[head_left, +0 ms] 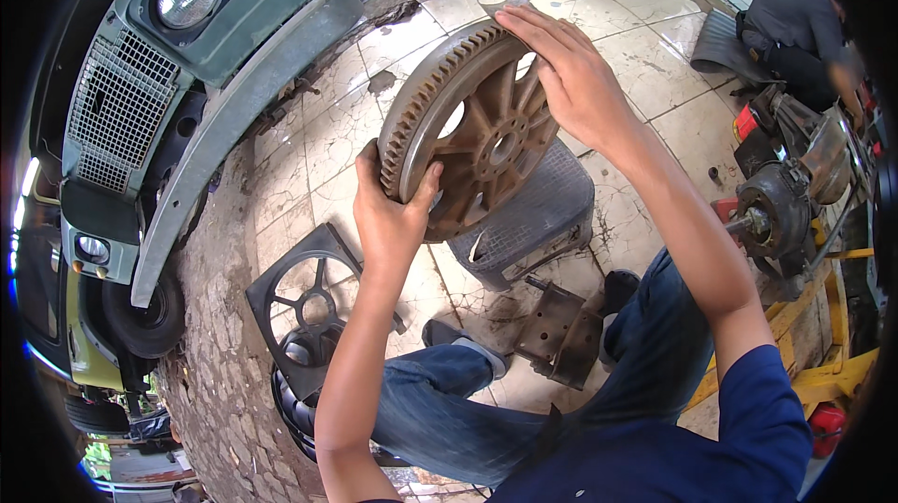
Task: The person sits on the floor and scrubs a large metal gear with a sanding block, then wipes it with a cloth. The person repeatedly scrubs and wipes the gear's surface and teeth.
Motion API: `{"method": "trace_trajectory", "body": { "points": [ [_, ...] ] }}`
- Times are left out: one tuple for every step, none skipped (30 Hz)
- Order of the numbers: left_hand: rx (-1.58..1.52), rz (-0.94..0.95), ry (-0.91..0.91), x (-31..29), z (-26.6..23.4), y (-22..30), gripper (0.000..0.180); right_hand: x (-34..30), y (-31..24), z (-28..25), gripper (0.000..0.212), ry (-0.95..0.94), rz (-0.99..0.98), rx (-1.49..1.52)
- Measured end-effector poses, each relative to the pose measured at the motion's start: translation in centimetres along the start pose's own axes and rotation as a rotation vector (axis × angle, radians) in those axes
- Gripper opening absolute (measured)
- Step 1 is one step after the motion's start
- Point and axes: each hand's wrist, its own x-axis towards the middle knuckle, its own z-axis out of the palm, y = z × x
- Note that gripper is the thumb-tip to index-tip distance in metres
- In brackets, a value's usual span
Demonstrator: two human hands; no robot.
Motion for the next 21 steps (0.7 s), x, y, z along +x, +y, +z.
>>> {"method": "trace_trajectory", "body": {
  "points": [
    [0.009, 0.013, -0.009, 0.2, -0.1, 0.2, 0.068, 0.0, -0.1, -0.2, 0.055, 0.007, -0.019, 0.037],
    [0.018, 0.025, -0.017, 0.3, -0.1, 0.3, 0.068, -0.2, 0.6, -0.2, 0.055, -0.007, 0.048, 0.070],
    [0.016, 0.024, -0.015, 0.3, 0.0, 0.4, 0.068, -0.2, 1.4, -0.5, 0.054, -0.020, 0.114, 0.101],
    [0.015, 0.023, -0.013, 0.2, 0.0, 0.3, 0.067, -0.2, 1.9, -0.6, 0.054, -0.032, 0.180, 0.133],
    [0.013, 0.023, -0.011, 0.2, 0.1, 0.3, 0.067, -0.5, 2.1, -0.6, 0.053, -0.020, 0.151, 0.108],
    [0.038, 0.035, -0.004, 0.0, 0.1, 0.3, 0.067, -0.6, 1.5, -0.9, 0.052, -0.015, 0.125, 0.086],
    [0.064, 0.048, 0.003, -0.1, 0.1, 0.2, 0.067, -0.6, 1.2, -1.0, 0.052, -0.009, 0.099, 0.064],
    [0.090, 0.061, 0.011, -0.2, 0.1, 0.2, 0.067, -0.5, 1.2, -0.9, 0.051, 0.011, 0.058, 0.077],
    [0.075, 0.065, 0.011, -0.2, 0.1, 0.1, 0.067, -0.5, 1.2, -0.9, 0.051, 0.030, 0.018, 0.089],
    [0.060, 0.069, 0.011, -0.2, 0.2, 0.1, 0.068, -0.5, 1.3, -0.8, 0.051, 0.051, -0.023, 0.101],
    [0.045, 0.074, 0.011, -0.2, 0.2, 0.1, 0.068, -0.6, 1.7, -0.8, 0.051, 0.016, 0.071, 0.127],
    [0.040, 0.050, 0.001, -0.1, 0.2, 0.4, 0.068, -0.8, 2.2, -0.9, 0.052, -0.021, 0.166, 0.154],
    [0.035, 0.026, -0.009, 0.1, 0.2, 0.9, 0.068, -0.9, 2.6, -0.9, 0.052, -0.058, 0.261, 0.180],
    [0.029, 0.002, -0.019, 0.2, 0.3, 1.2, 0.068, -1.1, 2.7, -0.7, 0.052, -0.021, 0.228, 0.117],
    [0.050, 0.026, -0.002, 0.2, 0.3, 0.8, 0.068, -1.1, 2.2, -0.5, 0.052, -0.003, 0.169, 0.133],
    [0.070, 0.051, 0.014, 0.2, 0.3, 0.2, 0.067, -0.9, 1.6, -0.7, 0.052, 0.015, 0.110, 0.149],
    [0.089, 0.076, 0.030, 0.3, 0.2, -0.4, 0.067, -0.9, 1.1, -0.7, 0.051, 0.034, 0.050, 0.164],
    [0.082, 0.116, 0.046, 0.5, 0.3, -0.8, 0.066, -0.8, 1.5, -0.5, 0.050, 0.067, 0.019, 0.171],
    [0.034, 0.083, 0.015, 0.6, 0.2, -0.9, 0.068, -0.9, 1.8, -0.6, 0.049, 0.010, 0.157, 0.204],
    [-0.005, 0.076, 0.001, 0.4, 0.2, -0.9, 0.069, -1.1, 2.0, -0.8, 0.048, -0.048, 0.294, 0.235],
    [-0.036, 0.072, -0.006, 0.4, 0.1, -1.0, 0.070, -0.9, 2.1, -0.9, 0.048, -0.103, 0.425, 0.274]
  ]
}}
